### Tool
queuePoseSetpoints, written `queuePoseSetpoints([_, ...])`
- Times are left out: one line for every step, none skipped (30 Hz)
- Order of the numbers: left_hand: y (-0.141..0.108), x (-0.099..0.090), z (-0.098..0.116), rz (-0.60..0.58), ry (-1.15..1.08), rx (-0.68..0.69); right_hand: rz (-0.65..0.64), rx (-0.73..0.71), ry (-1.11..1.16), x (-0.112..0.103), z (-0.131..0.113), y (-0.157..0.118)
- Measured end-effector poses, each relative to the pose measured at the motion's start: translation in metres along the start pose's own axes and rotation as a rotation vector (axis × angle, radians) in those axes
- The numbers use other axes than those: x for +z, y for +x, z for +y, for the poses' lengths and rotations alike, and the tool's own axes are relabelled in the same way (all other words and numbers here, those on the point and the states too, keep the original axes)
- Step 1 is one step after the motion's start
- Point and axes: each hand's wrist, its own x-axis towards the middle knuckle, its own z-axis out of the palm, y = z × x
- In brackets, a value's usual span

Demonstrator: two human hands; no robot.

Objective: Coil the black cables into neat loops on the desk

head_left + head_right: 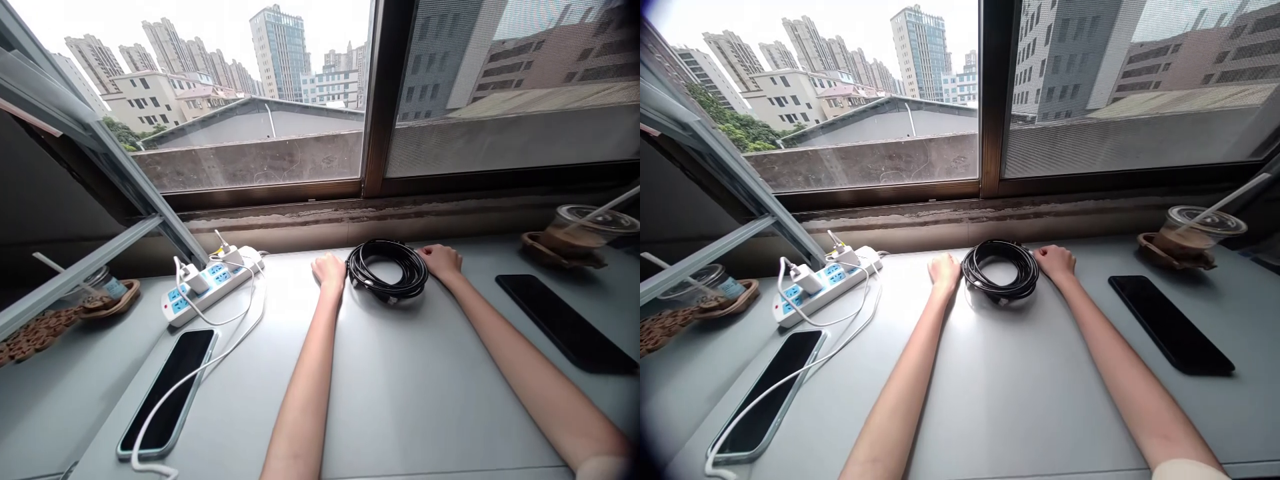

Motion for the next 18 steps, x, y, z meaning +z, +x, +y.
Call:
queuePoseSetpoints([0.0002,0.0011,-0.0012,0.009,-0.003,0.004,0.003,-0.002,0.003,0.0001,-0.0002,0.0])
queuePoseSetpoints([0.0004,0.0021,-0.0024,0.017,-0.007,0.008,0.006,-0.004,0.007,0.0002,-0.0003,0.0])
queuePoseSetpoints([0.0007,0.0031,-0.0036,0.023,-0.011,0.012,0.008,-0.005,0.01,0.0004,-0.0004,0.0001])
queuePoseSetpoints([0.0011,0.0039,-0.0046,0.028,-0.015,0.015,0.011,-0.006,0.014,0.0005,-0.0005,0.0001])
queuePoseSetpoints([0.0016,0.0046,-0.0055,0.031,-0.018,0.016,0.012,-0.007,0.017,0.0005,-0.0006,0.0001])
queuePoseSetpoints([0.002,0.0052,-0.0062,0.034,-0.02,0.016,0.013,-0.008,0.021,0.0004,-0.0007,0.0])
queuePoseSetpoints([0.0025,0.0056,-0.0067,0.036,-0.021,0.015,0.014,-0.01,0.024,0.0001,-0.0009,-0.0001])
queuePoseSetpoints([0.003,0.006,-0.0071,0.037,-0.021,0.013,0.013,-0.012,0.025,-0.0002,-0.0011,-0.0003])
queuePoseSetpoints([0.0035,0.0062,-0.0072,0.038,-0.021,0.011,0.011,-0.015,0.026,-0.0006,-0.0014,-0.0004])
queuePoseSetpoints([0.004,0.0064,-0.0073,0.039,-0.021,0.009,0.007,-0.018,0.027,-0.0011,-0.0018,-0.0004])
queuePoseSetpoints([0.0044,0.0064,-0.0072,0.038,-0.022,0.007,0.003,-0.02,0.027,-0.0016,-0.0021,-0.0003])
queuePoseSetpoints([0.0047,0.0063,-0.007,0.037,-0.023,0.005,-0.001,-0.021,0.026,-0.002,-0.0025,-0.0002])
queuePoseSetpoints([0.0051,0.006,-0.0066,0.035,-0.024,0.003,-0.005,-0.02,0.025,-0.0024,-0.0029,0.0001])
queuePoseSetpoints([0.0054,0.0055,-0.0062,0.032,-0.025,0.001,-0.008,-0.02,0.023,-0.0026,-0.0033,0.0004])
queuePoseSetpoints([0.0057,0.0048,-0.0057,0.029,-0.027,-0.001,-0.012,-0.018,0.021,-0.0028,-0.0037,0.0008])
queuePoseSetpoints([0.0061,0.0041,-0.0052,0.025,-0.029,-0.003,-0.017,-0.019,0.018,-0.0028,-0.004,0.0014])
queuePoseSetpoints([0.0067,0.0032,-0.0047,0.021,-0.031,-0.007,-0.022,-0.021,0.016,-0.0027,-0.0043,0.0021])
queuePoseSetpoints([0.0075,0.0023,-0.0041,0.018,-0.033,-0.012,-0.028,-0.024,0.012,-0.0025,-0.0045,0.0029])
